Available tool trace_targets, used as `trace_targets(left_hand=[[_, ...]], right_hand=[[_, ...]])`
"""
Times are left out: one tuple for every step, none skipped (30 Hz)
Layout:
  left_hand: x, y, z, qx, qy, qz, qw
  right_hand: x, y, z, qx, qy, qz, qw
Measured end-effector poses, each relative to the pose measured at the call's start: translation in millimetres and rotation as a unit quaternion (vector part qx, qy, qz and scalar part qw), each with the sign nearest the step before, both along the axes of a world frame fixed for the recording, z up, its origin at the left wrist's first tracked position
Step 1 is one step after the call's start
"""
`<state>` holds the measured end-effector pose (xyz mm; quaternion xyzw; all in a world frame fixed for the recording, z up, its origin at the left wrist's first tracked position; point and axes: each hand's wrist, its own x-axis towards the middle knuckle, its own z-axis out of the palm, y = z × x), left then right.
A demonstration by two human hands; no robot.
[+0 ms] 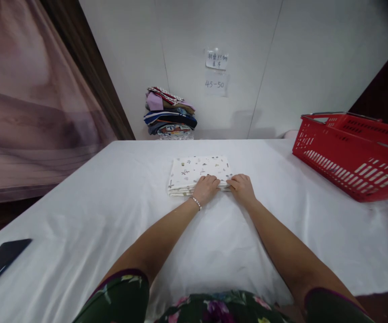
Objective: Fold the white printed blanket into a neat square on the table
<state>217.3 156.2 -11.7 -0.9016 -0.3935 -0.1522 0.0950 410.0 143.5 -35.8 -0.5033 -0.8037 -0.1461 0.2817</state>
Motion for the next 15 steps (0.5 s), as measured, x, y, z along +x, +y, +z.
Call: trace_targets(left_hand=[[0.1,0.2,0.9,-0.003,0.003,0.003,1.000],[0.3,0.5,1.8,-0.006,0.006,0.006,1.000],[0.6,0.7,2.6,-0.008,0.006,0.009,1.000],[0.9,0.8,3.2,-0.007,0.006,0.011,1.000],[1.2,1.0,3.4,-0.005,0.005,0.013,1.000],[1.5,1.2,3.3,-0.002,0.003,0.014,1.000],[1.7,1.5,2.8,0.002,0.002,0.015,1.000],[1.7,1.8,2.1,0.006,0.002,0.015,1.000],[1.7,2.1,1.1,0.008,0.002,0.016,1.000],[1.7,2.5,0.1,0.010,0.002,0.017,1.000],[1.6,2.9,-1.0,0.010,0.003,0.017,1.000],[1.5,3.3,-1.9,0.010,0.004,0.019,1.000],[1.5,3.6,-2.5,0.009,0.005,0.020,1.000],[1.5,3.9,-3.0,0.008,0.006,0.020,1.000],[1.6,4.0,-3.1,0.008,0.005,0.020,1.000]], right_hand=[[-0.2,-0.2,0.2,-0.005,0.000,-0.001,1.000],[-0.3,-0.7,0.7,-0.010,-0.001,-0.002,1.000],[-0.5,-1.6,1.4,-0.016,-0.002,-0.002,1.000],[-0.8,-2.7,2.4,-0.023,-0.005,-0.001,1.000],[-1.0,-4.3,3.8,-0.032,-0.008,0.000,0.999],[-1.3,-6.1,5.5,-0.041,-0.013,0.002,0.999],[-1.7,-8.2,7.6,-0.052,-0.018,0.004,0.998],[-2.1,-10.3,9.8,-0.062,-0.022,0.005,0.998],[-2.5,-12.4,12.1,-0.071,-0.027,0.005,0.997],[-2.9,-14.2,14.3,-0.079,-0.032,0.004,0.996],[-3.3,-15.6,16.2,-0.086,-0.036,0.004,0.996],[-3.6,-16.5,17.8,-0.091,-0.041,0.004,0.995],[-3.9,-17.0,18.9,-0.095,-0.046,0.004,0.994],[-4.0,-17.0,19.6,-0.097,-0.050,0.004,0.994],[-4.2,-16.6,19.8,-0.097,-0.054,0.004,0.994]])
